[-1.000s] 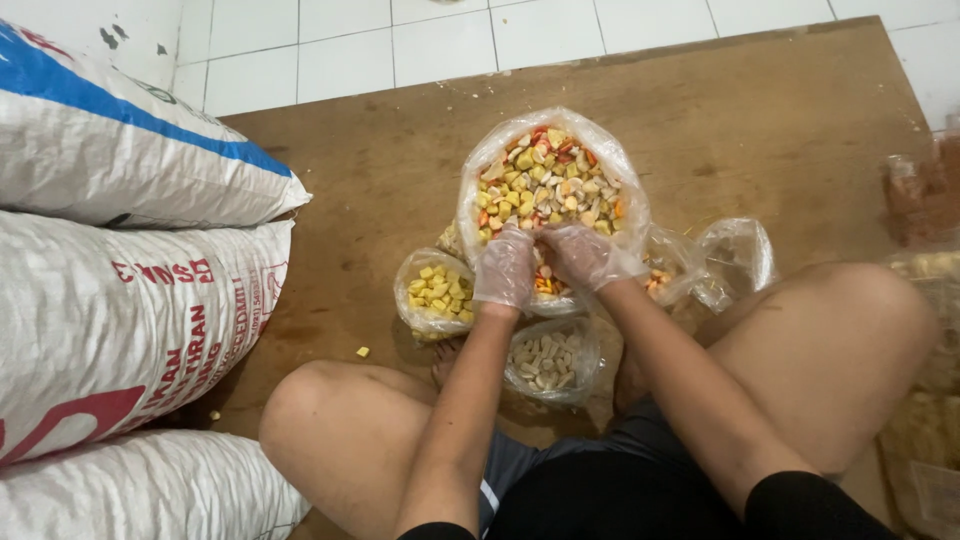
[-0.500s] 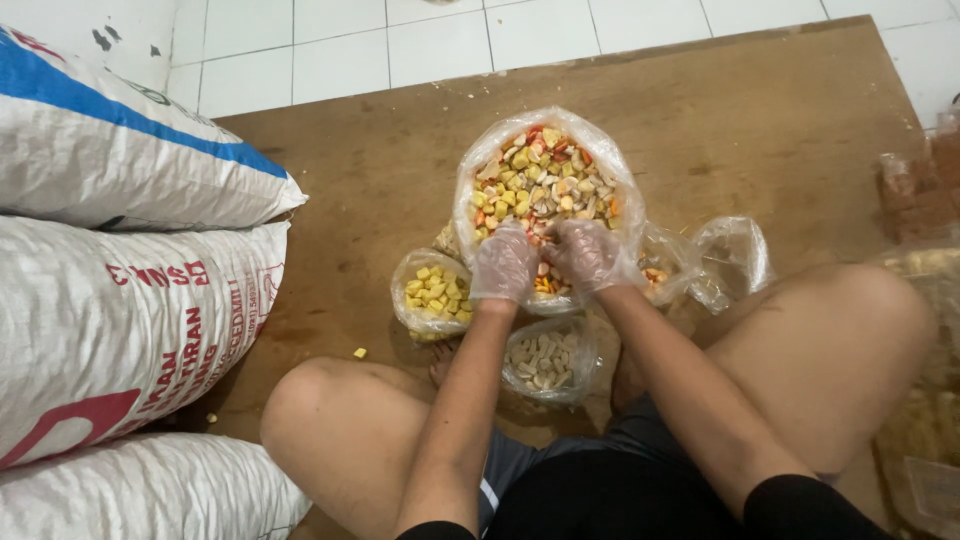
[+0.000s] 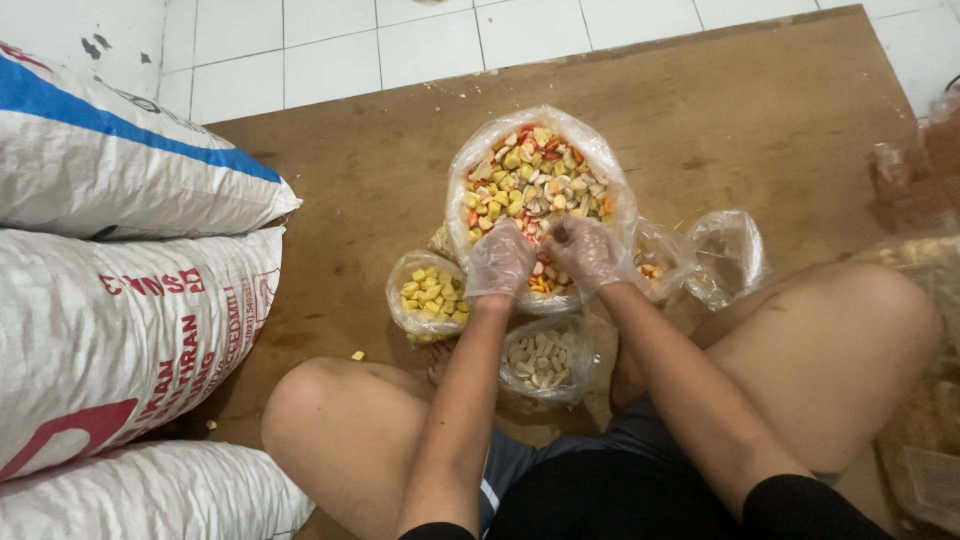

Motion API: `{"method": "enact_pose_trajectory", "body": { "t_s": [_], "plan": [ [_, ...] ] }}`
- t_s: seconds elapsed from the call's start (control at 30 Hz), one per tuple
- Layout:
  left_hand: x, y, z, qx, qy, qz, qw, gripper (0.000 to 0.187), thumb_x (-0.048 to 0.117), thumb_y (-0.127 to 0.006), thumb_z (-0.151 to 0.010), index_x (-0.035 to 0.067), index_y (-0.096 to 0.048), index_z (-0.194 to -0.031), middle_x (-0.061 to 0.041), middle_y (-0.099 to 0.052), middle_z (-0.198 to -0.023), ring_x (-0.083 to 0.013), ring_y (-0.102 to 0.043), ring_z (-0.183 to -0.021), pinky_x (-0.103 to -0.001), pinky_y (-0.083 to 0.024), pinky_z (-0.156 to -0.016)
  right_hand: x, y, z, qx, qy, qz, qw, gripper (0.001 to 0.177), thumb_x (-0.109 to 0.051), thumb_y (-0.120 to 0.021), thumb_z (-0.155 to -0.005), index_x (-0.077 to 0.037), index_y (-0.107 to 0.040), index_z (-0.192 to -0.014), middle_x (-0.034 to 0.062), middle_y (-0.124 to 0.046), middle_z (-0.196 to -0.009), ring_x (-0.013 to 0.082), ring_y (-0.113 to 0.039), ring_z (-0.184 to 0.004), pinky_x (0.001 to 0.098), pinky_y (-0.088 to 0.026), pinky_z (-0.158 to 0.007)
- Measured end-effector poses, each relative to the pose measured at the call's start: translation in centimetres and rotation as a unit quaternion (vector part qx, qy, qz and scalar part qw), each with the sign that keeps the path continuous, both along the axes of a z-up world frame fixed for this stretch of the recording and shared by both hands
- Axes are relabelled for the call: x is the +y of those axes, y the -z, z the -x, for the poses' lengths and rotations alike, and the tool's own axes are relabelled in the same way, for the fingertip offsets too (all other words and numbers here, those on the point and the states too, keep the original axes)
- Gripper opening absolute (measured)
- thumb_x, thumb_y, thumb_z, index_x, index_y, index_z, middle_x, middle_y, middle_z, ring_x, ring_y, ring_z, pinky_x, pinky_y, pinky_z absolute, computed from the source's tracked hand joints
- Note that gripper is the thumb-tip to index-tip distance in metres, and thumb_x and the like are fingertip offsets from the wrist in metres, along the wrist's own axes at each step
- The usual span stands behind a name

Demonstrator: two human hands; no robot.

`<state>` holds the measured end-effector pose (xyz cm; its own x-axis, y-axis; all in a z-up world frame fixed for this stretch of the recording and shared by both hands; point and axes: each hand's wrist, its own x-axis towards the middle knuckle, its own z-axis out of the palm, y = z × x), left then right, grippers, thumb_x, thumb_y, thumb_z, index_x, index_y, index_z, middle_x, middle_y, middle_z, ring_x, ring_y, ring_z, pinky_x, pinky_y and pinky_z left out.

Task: Packaging mixed dried snacks into smaller plastic bags by hand

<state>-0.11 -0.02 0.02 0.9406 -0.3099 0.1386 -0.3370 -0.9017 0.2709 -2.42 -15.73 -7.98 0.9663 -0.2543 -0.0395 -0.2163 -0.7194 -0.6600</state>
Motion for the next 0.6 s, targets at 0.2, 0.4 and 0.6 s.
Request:
{"method": "enact_pose_trajectory", "body": {
  "t_s": [0.2,0.4,0.6],
  "plan": [
    [-1.4,0.3,-0.1,0.021,-0.016,0.044,0.999,0.02,0.013,-0.051,-0.088,0.001,-0.065,-0.095,-0.015,-0.071,-0.08,-0.0385,-0.077,-0.084,-0.045,-0.063,-0.07,-0.8,2.7,-1.4,-0.031,0.08,-0.022,0.996,0.022,-0.039,-0.083,-0.081,-0.029,-0.08,-0.101,-0.0001,-0.079,-0.095,0.0226,-0.074,-0.101,0.0408,-0.061,-0.087],
    [-6.4,-1.0,-1.0,0.09,-0.062,0.181,0.977,0.012,0.026,-0.051,-0.09,0.017,-0.06,-0.091,-0.012,-0.072,-0.074,-0.0391,-0.076,-0.081,-0.051,-0.063,-0.071,-4.2,-4.1,1.2,-0.128,0.085,-0.018,0.988,0.023,-0.03,-0.08,-0.084,-0.029,-0.079,-0.107,0.0024,-0.078,-0.089,0.0264,-0.075,-0.09,0.0445,-0.062,-0.078],
    [-12.5,-6.5,2.3,0.029,0.023,0.223,0.974,0.019,0.03,-0.062,-0.085,0.011,-0.066,-0.088,-0.016,-0.07,-0.07,-0.0432,-0.075,-0.077,-0.055,-0.061,-0.062,-10.2,-9.2,3.5,-0.258,0.099,-0.039,0.96,0.023,-0.009,-0.077,-0.086,-0.011,-0.077,-0.109,0.0179,-0.074,-0.082,0.0381,-0.073,-0.081,0.0482,-0.058,-0.069]
  ]
}}
